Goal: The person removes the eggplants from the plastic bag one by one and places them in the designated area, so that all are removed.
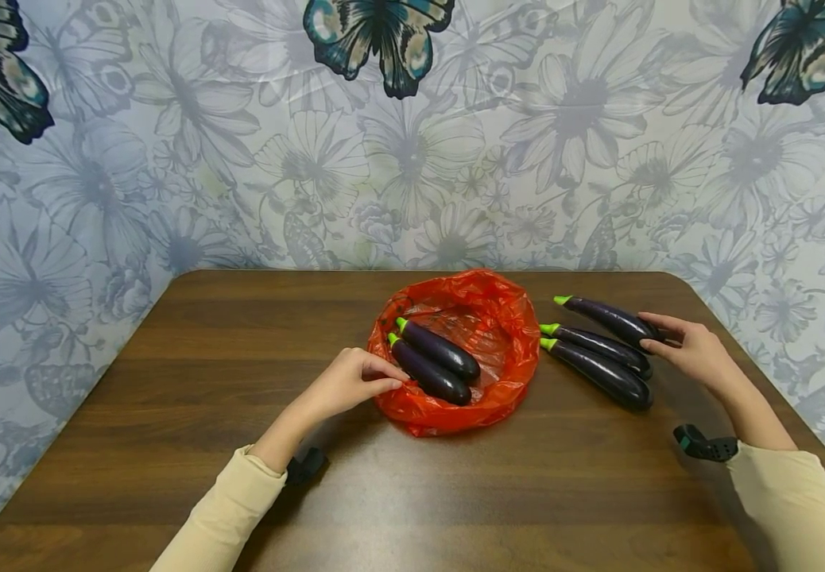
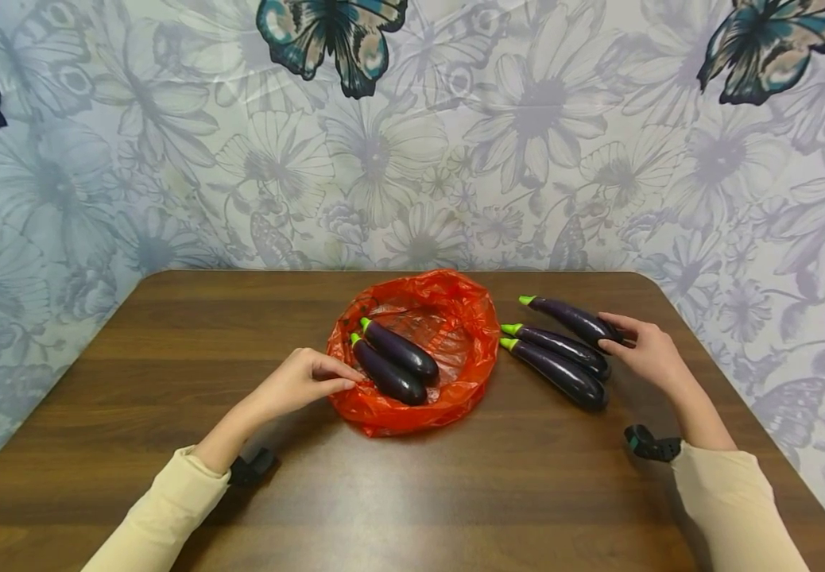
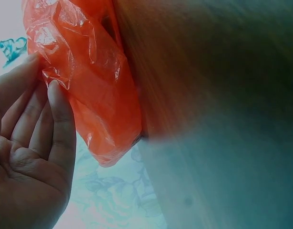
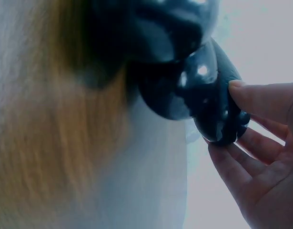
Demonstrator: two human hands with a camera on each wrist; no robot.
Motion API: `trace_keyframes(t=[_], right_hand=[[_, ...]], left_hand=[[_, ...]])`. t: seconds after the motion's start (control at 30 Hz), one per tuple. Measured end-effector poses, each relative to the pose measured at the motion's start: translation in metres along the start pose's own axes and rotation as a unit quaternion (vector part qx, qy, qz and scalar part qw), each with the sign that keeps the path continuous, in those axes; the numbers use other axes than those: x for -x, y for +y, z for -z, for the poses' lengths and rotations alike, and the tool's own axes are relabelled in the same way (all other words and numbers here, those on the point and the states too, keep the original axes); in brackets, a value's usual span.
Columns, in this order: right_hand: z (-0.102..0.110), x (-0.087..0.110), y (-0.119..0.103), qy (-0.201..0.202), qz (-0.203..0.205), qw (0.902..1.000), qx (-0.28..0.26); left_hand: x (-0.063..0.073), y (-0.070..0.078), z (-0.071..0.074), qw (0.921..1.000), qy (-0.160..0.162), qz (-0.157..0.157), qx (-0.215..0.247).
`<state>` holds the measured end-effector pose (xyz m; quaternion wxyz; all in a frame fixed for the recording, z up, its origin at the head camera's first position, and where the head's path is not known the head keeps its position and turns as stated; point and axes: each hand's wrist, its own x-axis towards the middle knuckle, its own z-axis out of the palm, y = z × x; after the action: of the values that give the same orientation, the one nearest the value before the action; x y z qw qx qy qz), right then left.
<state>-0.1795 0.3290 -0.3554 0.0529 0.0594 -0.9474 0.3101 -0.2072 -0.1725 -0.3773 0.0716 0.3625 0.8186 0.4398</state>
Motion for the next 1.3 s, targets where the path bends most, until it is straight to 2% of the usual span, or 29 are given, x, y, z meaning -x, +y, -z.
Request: trace_keyframes(t=[0.17, 0.4, 0.57, 0.8, 1.03, 1.3], right_hand=[[0.000, 0.001, 0.007, -0.024, -0.006, 0.9997, -0.004], [-0.004, 0.000, 0.018, -0.066, 0.014, 0.9976, -0.017], [-0.004, 0.001, 0.018, -0.074, 0.006, 0.9970, -0.022], [-0.004, 0.002, 0.017, -0.055, 0.028, 0.9979, -0.017], [-0.002, 0.002, 0.015, -0.032, 0.027, 0.9988, -0.025], [0.002, -0.003, -0.005, 0.016, 0.035, 0.9992, -0.012]], left_hand=[[-0.001, -0.001, 0.000, 1.0000, 0.000, -0.001, -0.002], [-0.001, -0.001, 0.000, 1.0000, 0.000, 0.005, -0.003], [-0.001, -0.001, -0.001, 1.0000, 0.001, 0.007, -0.004], [0.000, -0.001, 0.000, 0.9999, -0.001, 0.011, -0.004], [0.000, -0.001, -0.001, 0.9999, 0.000, 0.010, -0.004], [0.000, -0.001, -0.001, 0.9999, 0.000, 0.009, -0.004]])
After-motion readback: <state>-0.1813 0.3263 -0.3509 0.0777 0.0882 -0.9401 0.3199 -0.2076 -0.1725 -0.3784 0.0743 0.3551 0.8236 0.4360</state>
